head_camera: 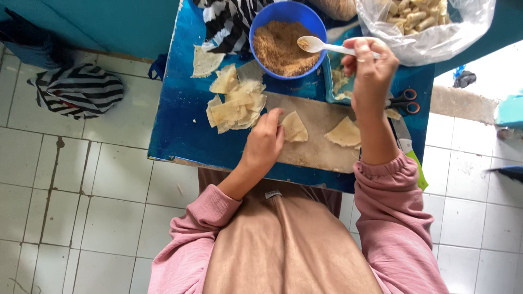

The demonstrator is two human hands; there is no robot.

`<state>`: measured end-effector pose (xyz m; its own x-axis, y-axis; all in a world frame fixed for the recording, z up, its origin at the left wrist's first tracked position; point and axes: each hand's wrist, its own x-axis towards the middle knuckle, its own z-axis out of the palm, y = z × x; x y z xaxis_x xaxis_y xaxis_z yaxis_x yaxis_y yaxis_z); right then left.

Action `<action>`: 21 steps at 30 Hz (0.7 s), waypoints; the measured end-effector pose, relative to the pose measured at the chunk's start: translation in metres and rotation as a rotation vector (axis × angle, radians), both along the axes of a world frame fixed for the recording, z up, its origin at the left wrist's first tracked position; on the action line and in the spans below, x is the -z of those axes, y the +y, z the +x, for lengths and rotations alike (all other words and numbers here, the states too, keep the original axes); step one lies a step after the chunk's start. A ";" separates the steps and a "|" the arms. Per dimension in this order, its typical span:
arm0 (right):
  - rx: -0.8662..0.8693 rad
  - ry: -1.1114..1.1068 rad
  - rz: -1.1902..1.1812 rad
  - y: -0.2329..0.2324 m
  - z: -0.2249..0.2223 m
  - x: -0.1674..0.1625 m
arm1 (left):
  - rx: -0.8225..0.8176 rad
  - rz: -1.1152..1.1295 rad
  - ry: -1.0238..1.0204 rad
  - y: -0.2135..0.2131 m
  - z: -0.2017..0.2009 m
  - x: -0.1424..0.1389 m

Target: The person sits at a low table folding thin flat wrappers into triangular pieces, occasionally spooning brown filling from a bowl onto a wrapper and folding it over the filling, placing finished pieces aside and adding completed rolls to a plastic bag.

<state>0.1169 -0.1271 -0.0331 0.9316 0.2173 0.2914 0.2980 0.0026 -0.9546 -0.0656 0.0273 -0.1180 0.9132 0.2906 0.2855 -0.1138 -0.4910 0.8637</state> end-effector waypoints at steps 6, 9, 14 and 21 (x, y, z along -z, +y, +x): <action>-0.047 0.158 0.105 -0.052 -0.067 0.003 | 0.046 -0.155 0.016 0.011 -0.014 0.007; -0.047 0.242 0.026 -0.061 -0.110 0.020 | 0.050 -0.209 -0.004 0.012 -0.019 0.008; -0.080 -0.026 -0.303 -0.060 -0.161 0.044 | 0.054 -0.223 -0.023 0.013 -0.023 0.009; -0.237 -0.655 -0.619 -0.052 -0.175 0.052 | 0.069 -0.235 -0.054 0.016 -0.027 0.016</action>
